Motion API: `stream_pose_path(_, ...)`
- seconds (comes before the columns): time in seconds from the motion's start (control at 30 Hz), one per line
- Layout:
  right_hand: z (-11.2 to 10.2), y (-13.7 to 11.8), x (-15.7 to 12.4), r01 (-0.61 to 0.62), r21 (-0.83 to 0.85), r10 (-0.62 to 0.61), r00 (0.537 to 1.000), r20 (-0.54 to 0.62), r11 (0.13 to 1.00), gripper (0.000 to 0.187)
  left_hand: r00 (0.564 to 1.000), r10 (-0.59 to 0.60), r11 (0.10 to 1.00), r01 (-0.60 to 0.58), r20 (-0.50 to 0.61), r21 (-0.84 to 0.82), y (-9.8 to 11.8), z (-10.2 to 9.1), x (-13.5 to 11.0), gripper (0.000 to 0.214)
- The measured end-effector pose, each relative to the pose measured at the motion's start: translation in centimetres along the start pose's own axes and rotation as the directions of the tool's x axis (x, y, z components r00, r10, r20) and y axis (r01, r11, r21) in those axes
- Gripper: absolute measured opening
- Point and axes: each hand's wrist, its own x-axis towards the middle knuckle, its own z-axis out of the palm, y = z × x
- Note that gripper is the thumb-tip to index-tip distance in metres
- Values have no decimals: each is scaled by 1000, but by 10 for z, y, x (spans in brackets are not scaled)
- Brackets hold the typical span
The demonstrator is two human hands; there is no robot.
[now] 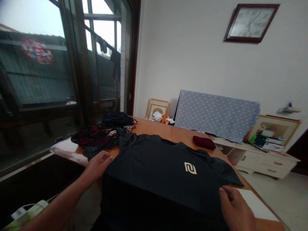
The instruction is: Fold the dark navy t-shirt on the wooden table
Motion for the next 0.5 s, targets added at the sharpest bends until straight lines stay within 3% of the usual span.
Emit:
stream_pose_path(0.03, 8, -18, 3, 21, 17, -22, 999, 39, 1000, 51, 1000, 15, 1000, -15, -21, -8, 5, 5, 15, 22)
stream_pose_path(0.13, 35, -66, 8, 101, 73, -110, 985, 131, 992, 48, 993, -98, 995, 97, -63, -22, 15, 23, 60, 23)
stream_pose_path(0.23, 63, -100, 12, 168, 131, -193, 959, 206, 977, 43, 985, -152, 988, 152, -81, -6, 19, 42, 95, 24)
stream_pose_path(0.4, 94, -118, 18, 167, 91, -186, 941, 282, 982, 37, 972, -202, 978, 206, -119, 24, 23, 70, 132, 37)
stream_pose_path(0.5, 99, -115, 18, 143, 53, -152, 932, 328, 988, 35, 967, -206, 975, 216, -151, 51, 26, 72, 144, 48)
